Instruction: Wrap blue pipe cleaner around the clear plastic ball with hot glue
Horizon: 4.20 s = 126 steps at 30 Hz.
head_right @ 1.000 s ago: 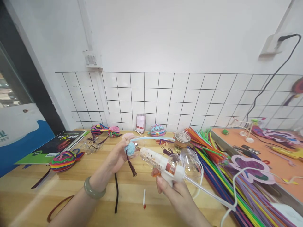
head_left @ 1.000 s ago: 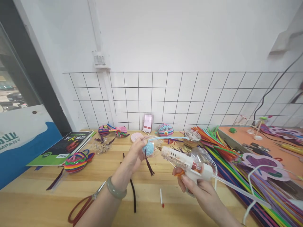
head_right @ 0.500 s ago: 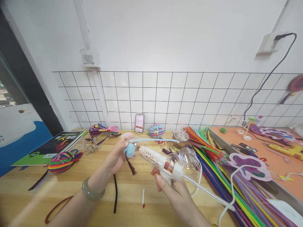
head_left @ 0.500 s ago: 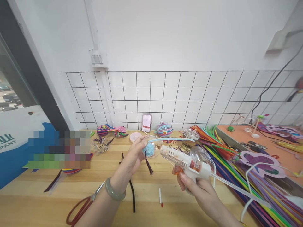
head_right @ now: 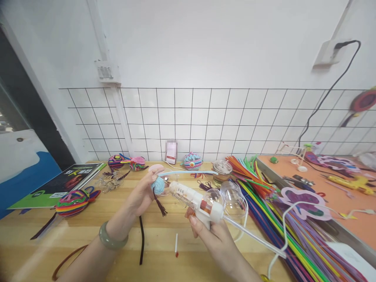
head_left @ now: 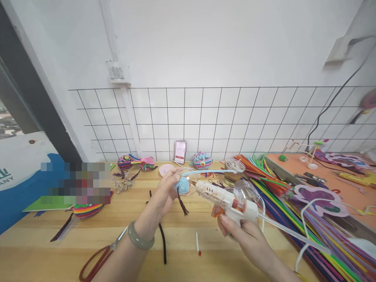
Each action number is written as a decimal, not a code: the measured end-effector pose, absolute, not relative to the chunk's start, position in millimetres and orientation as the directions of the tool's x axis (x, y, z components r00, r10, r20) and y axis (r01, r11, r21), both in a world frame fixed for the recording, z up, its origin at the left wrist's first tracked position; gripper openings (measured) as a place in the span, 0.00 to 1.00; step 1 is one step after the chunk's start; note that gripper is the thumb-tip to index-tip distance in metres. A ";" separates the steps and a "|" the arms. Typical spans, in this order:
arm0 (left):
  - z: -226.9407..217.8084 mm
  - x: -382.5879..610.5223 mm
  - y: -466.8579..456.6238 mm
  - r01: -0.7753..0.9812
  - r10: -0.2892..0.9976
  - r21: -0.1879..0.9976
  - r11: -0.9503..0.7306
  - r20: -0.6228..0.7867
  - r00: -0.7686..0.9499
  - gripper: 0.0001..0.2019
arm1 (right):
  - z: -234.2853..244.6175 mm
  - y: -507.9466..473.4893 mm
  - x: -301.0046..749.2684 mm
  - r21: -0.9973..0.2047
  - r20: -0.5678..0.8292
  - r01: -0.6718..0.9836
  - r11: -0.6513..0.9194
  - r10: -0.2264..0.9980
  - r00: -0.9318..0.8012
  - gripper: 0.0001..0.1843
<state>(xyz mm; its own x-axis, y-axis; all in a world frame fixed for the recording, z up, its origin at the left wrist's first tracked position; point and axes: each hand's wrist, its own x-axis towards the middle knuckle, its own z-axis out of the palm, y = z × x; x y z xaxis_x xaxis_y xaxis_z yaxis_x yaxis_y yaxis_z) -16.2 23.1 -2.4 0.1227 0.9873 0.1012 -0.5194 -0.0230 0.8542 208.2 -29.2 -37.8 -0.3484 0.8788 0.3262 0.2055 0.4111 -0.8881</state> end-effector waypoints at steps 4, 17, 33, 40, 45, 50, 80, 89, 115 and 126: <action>-2.4 -16.2 23.2 -0.530 0.986 0.847 -0.030 0.112 0.123 0.16 | -34.6 -30.4 207.5 -0.886 0.323 0.211 0.413 0.876 -0.358 0.21; 3.2 -14.2 20.1 -0.500 0.993 0.866 -0.020 0.074 0.089 0.20 | -26.2 -33.2 202.9 -0.867 0.372 0.222 0.447 0.876 -0.308 0.20; 4.0 -14.7 20.3 -0.533 0.994 0.846 -0.025 0.080 0.080 0.17 | -31.5 -33.6 204.5 -0.893 0.306 0.221 0.392 0.889 -0.341 0.22; 4.8 -14.1 20.5 -0.540 0.995 0.842 -0.007 0.060 0.082 0.18 | -32.1 -33.8 204.9 -0.890 0.302 0.229 0.395 0.885 -0.353 0.21; 3.9 -13.8 21.3 -0.551 0.995 0.835 0.012 0.046 0.092 0.20 | -32.2 -33.9 204.3 -0.898 0.295 0.214 0.385 0.886 -0.358 0.22; 3.3 -15.4 22.1 -0.589 0.992 0.808 0.027 0.049 0.113 0.19 | -29.5 -34.0 202.7 -0.919 0.268 0.185 0.349 0.894 -0.358 0.22; 10.2 -12.0 16.5 -0.649 0.993 0.756 -0.084 0.119 0.010 0.16 | -90.9 -9.0 178.8 -0.443 0.238 0.644 0.624 0.774 -0.586 0.23; -9.5 4.6 12.0 -0.488 0.974 0.865 -0.116 0.195 0.114 0.21 | -46.0 -15.6 206.4 -0.029 0.897 0.631 0.775 0.299 -0.325 0.10; -16.5 34.3 -3.8 -0.499 0.985 0.857 -0.131 0.171 0.035 0.22 | -43.3 -29.5 195.7 -0.291 0.871 0.478 0.829 0.436 -0.227 0.23; -20.6 43.0 -6.2 -0.593 0.993 0.800 -0.090 0.114 0.003 0.21 | -50.3 -29.6 191.3 -0.344 0.856 0.425 0.837 0.466 -0.224 0.25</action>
